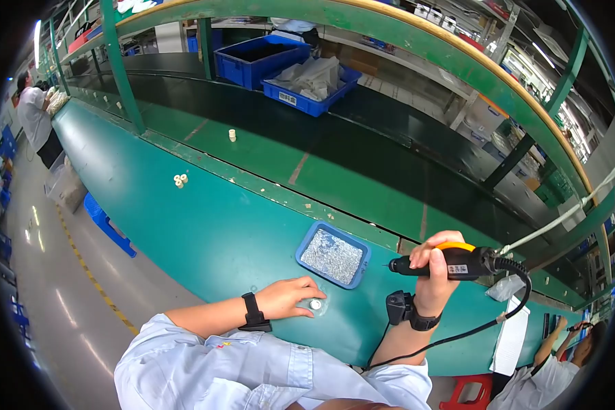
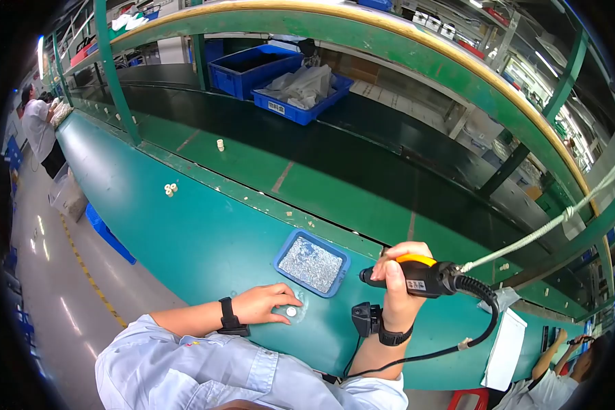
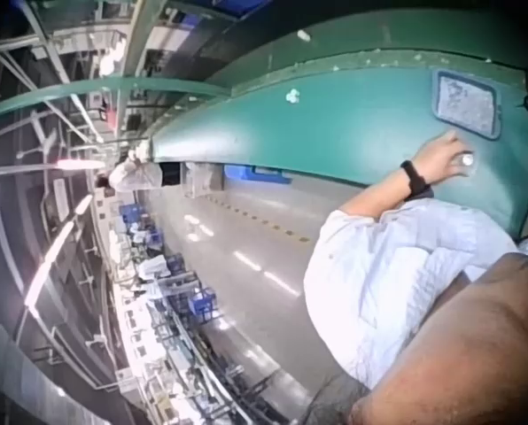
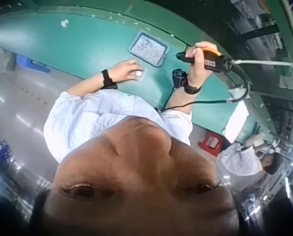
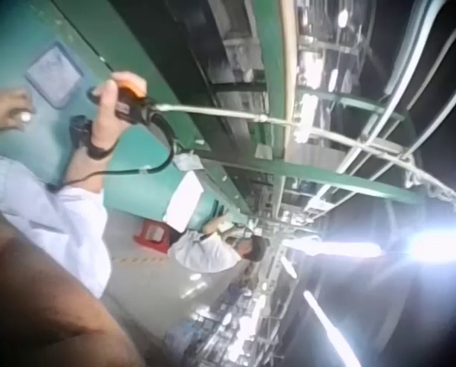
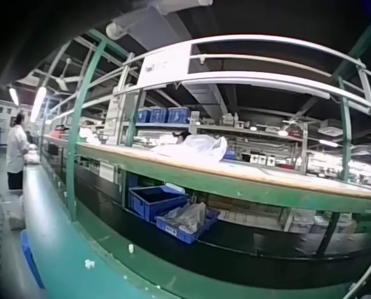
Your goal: Driving screws into small electronic components using an electric screwdriver at an assembly line.
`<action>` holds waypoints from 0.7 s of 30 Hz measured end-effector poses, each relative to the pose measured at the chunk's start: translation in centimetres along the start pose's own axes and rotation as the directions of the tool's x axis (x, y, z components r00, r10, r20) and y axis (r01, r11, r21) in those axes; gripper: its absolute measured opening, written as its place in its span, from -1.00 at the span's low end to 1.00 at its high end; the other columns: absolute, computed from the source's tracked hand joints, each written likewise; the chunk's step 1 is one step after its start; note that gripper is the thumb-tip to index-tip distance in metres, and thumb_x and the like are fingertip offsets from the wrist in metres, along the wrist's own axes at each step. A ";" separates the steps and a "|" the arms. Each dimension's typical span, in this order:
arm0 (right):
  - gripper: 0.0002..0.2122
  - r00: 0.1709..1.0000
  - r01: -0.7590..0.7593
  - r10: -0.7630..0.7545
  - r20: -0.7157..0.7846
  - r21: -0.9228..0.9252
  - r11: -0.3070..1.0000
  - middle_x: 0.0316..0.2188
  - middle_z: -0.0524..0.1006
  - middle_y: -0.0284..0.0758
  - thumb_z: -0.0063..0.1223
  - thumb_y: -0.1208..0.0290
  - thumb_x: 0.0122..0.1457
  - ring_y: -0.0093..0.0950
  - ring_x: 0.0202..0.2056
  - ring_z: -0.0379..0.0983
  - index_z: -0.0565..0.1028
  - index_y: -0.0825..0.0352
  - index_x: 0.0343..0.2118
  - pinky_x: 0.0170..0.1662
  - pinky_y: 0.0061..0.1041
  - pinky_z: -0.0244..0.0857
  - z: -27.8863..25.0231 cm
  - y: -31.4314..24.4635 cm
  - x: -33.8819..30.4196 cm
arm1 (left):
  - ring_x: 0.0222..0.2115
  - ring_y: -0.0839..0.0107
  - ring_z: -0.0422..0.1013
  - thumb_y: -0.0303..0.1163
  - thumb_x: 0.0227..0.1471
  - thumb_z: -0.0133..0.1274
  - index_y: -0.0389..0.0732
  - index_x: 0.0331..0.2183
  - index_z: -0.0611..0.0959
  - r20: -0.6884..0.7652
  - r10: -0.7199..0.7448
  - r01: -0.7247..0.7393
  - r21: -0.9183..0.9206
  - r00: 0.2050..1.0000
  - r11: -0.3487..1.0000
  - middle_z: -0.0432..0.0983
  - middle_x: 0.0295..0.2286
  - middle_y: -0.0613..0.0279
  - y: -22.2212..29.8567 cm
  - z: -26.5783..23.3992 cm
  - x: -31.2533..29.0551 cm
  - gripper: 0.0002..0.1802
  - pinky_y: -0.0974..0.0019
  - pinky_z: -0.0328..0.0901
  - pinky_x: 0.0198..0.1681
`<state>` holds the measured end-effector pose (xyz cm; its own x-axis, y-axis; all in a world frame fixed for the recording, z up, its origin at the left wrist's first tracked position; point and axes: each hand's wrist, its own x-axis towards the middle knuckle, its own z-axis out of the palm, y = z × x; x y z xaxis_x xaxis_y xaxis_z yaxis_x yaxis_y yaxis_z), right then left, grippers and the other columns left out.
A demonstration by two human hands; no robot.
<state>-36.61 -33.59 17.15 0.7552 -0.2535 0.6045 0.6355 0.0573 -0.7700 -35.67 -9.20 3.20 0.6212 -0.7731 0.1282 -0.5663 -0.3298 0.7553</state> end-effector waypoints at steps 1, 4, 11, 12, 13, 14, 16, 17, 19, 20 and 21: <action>-0.81 1.000 0.012 -0.012 -0.003 0.011 1.000 -0.70 0.27 -0.40 -0.01 0.42 0.05 -0.58 -0.67 0.23 0.27 0.37 -0.36 -0.54 -0.59 0.18 0.1 0.2 0.0 | -0.34 0.36 0.42 -0.31 -0.15 0.20 -0.05 -0.20 0.56 -0.025 0.021 -0.020 0.007 0.999 1.000 0.38 -0.24 0.32 -0.2 0.0 -0.1 -0.62 0.36 0.36 -0.28; -0.81 1.000 0.015 -0.015 -0.006 0.014 1.000 -0.69 0.27 -0.40 0.00 0.42 0.05 -0.59 -0.67 0.23 0.27 0.37 -0.35 -0.54 -0.60 0.17 0.0 -0.2 -0.2 | -0.32 0.34 0.41 -0.29 -0.14 0.19 -0.05 -0.20 0.56 -0.047 0.069 -0.069 0.010 0.996 0.998 0.38 -0.25 0.31 -0.7 0.4 -0.2 -0.64 0.34 0.35 -0.27; -0.81 1.000 0.028 -0.028 0.008 0.043 0.999 -0.69 0.27 -0.41 0.00 0.42 0.05 -0.60 -0.68 0.22 0.27 0.36 -0.35 -0.56 -0.62 0.16 -0.1 -0.3 -0.5 | -0.30 0.30 0.40 -0.29 -0.08 0.13 -0.08 -0.22 0.56 -0.009 0.116 -0.116 0.013 0.993 0.993 0.40 -0.28 0.30 -1.2 1.4 -0.2 -0.69 0.31 0.33 -0.26; -0.82 1.000 0.027 -0.027 0.004 0.043 0.999 -0.69 0.27 -0.41 -0.01 0.42 0.06 -0.60 -0.68 0.22 0.26 0.36 -0.35 -0.56 -0.63 0.16 -0.1 -0.4 -0.6 | -0.30 0.30 0.40 -0.30 -0.08 0.12 -0.09 -0.23 0.56 0.001 0.106 -0.106 0.010 0.994 0.994 0.41 -0.29 0.30 -1.1 1.5 -0.2 -0.71 0.31 0.33 -0.26; -0.82 1.000 0.025 -0.025 0.000 0.042 0.999 -0.69 0.27 -0.41 -0.01 0.42 0.06 -0.60 -0.68 0.22 0.26 0.35 -0.35 -0.56 -0.63 0.17 -0.1 -0.4 -0.6 | -0.30 0.29 0.40 -0.30 -0.07 0.12 -0.10 -0.24 0.56 0.012 0.096 -0.096 0.007 0.995 0.995 0.42 -0.30 0.30 -1.1 1.6 -0.2 -0.72 0.30 0.33 -0.27; -0.82 1.000 0.026 -0.027 0.010 0.051 0.998 -0.69 0.27 -0.41 -0.01 0.42 0.06 -0.60 -0.68 0.22 0.26 0.35 -0.35 -0.56 -0.63 0.17 0.0 -0.5 -0.6 | -0.30 0.29 0.40 -0.30 -0.07 0.12 -0.10 -0.24 0.56 0.001 0.090 -0.090 0.012 0.996 0.996 0.42 -0.30 0.30 -1.2 1.6 -0.2 -0.72 0.30 0.33 -0.27; -0.82 0.999 0.030 -0.030 0.015 0.044 0.999 -0.69 0.27 -0.42 -0.01 0.42 0.06 -0.61 -0.68 0.22 0.26 0.35 -0.35 -0.56 -0.64 0.17 0.2 -0.8 -0.6 | -0.32 0.30 0.41 -0.30 -0.07 0.11 -0.11 -0.26 0.56 0.024 0.062 -0.061 -0.035 0.998 0.998 0.43 -0.33 0.30 -1.2 1.5 -0.1 -0.74 0.30 0.33 -0.28; -0.82 0.999 0.031 -0.032 0.016 0.040 0.999 -0.68 0.27 -0.42 -0.01 0.42 0.07 -0.62 -0.68 0.22 0.26 0.35 -0.36 -0.56 -0.65 0.18 0.3 -0.9 -0.6 | -0.33 0.30 0.41 -0.31 -0.06 0.11 -0.11 -0.26 0.56 0.037 0.048 -0.046 -0.058 0.998 0.997 0.44 -0.34 0.30 -1.2 1.4 -0.1 -0.75 0.30 0.33 -0.28; -0.81 1.000 0.019 -0.020 0.017 0.059 0.998 -0.66 0.28 -0.40 0.02 0.42 0.05 -0.61 -0.68 0.24 0.27 0.36 -0.36 -0.55 -0.63 0.21 0.3 -1.0 -0.7 | -0.34 0.31 0.41 -0.31 -0.06 0.11 -0.12 -0.27 0.56 0.036 0.029 -0.027 -0.060 0.999 0.998 0.44 -0.35 0.29 -1.1 1.4 -0.1 -0.75 0.30 0.33 -0.29; -0.80 1.000 0.006 -0.006 0.009 0.072 0.997 -0.63 0.28 -0.37 0.04 0.43 0.04 -0.60 -0.67 0.25 0.28 0.38 -0.37 -0.54 -0.62 0.23 0.3 -1.1 -0.8 | -0.36 0.31 0.41 -0.31 -0.06 0.11 -0.12 -0.27 0.56 0.044 0.016 -0.013 -0.065 0.999 0.998 0.44 -0.35 0.29 -1.1 1.4 -0.1 -0.76 0.29 0.33 -0.30; -0.78 1.000 -0.007 0.007 0.002 0.084 0.996 -0.60 0.29 -0.35 0.07 0.43 0.02 -0.60 -0.66 0.26 0.29 0.40 -0.38 -0.53 -0.60 0.26 0.3 -1.2 -0.8 | -0.37 0.32 0.41 -0.31 -0.06 0.11 -0.12 -0.28 0.56 0.053 0.003 0.001 -0.072 0.999 0.997 0.44 -0.36 0.29 -1.0 1.5 -0.1 -0.76 0.29 0.33 -0.31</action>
<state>-37.92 -33.15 17.63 0.7601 -0.2513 0.5993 0.6412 0.1396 -0.7546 -35.94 -9.59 1.48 0.5899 -0.8017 0.0964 -0.5257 -0.2907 0.7995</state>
